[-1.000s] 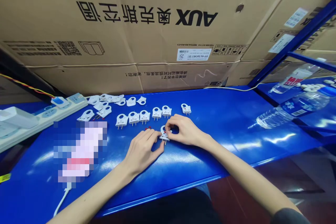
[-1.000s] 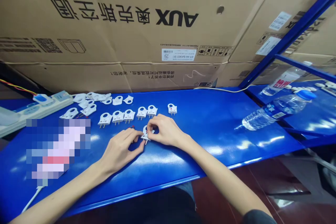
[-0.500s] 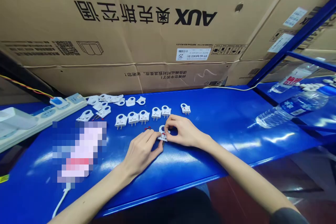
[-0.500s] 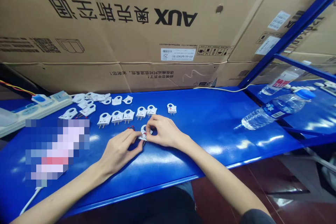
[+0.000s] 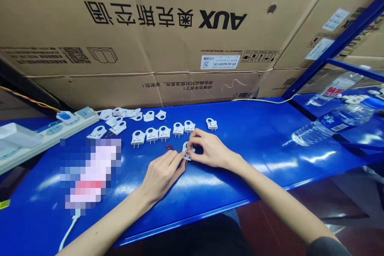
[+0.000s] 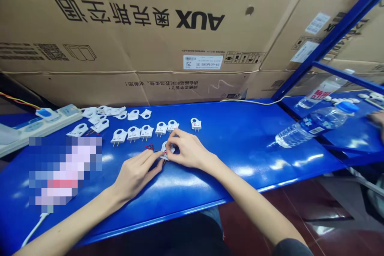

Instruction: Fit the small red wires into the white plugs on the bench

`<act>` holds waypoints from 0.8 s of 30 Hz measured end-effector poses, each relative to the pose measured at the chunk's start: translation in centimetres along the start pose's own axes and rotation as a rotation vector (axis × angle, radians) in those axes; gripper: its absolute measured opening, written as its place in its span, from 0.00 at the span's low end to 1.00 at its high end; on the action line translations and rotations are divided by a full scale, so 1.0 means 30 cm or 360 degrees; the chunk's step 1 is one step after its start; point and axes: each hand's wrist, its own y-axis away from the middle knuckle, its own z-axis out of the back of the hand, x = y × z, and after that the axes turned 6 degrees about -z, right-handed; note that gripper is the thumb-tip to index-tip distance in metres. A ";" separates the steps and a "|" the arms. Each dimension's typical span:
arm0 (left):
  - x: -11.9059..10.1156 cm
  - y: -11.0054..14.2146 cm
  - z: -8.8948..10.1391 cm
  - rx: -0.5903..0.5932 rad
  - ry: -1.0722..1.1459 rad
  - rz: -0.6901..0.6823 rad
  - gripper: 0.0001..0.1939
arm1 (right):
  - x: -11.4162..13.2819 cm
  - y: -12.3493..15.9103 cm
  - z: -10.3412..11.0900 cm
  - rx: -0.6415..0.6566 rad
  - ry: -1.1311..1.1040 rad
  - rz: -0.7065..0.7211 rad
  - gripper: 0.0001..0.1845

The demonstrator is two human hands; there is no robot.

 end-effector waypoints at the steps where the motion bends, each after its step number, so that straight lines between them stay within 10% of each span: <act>1: 0.000 -0.001 0.001 -0.0001 -0.0003 -0.0007 0.08 | -0.001 0.000 -0.001 -0.0001 0.0013 -0.0005 0.03; 24: -0.013 0.007 -0.010 0.0090 0.0020 0.0316 0.17 | -0.018 -0.001 0.011 0.0150 0.0087 -0.0198 0.03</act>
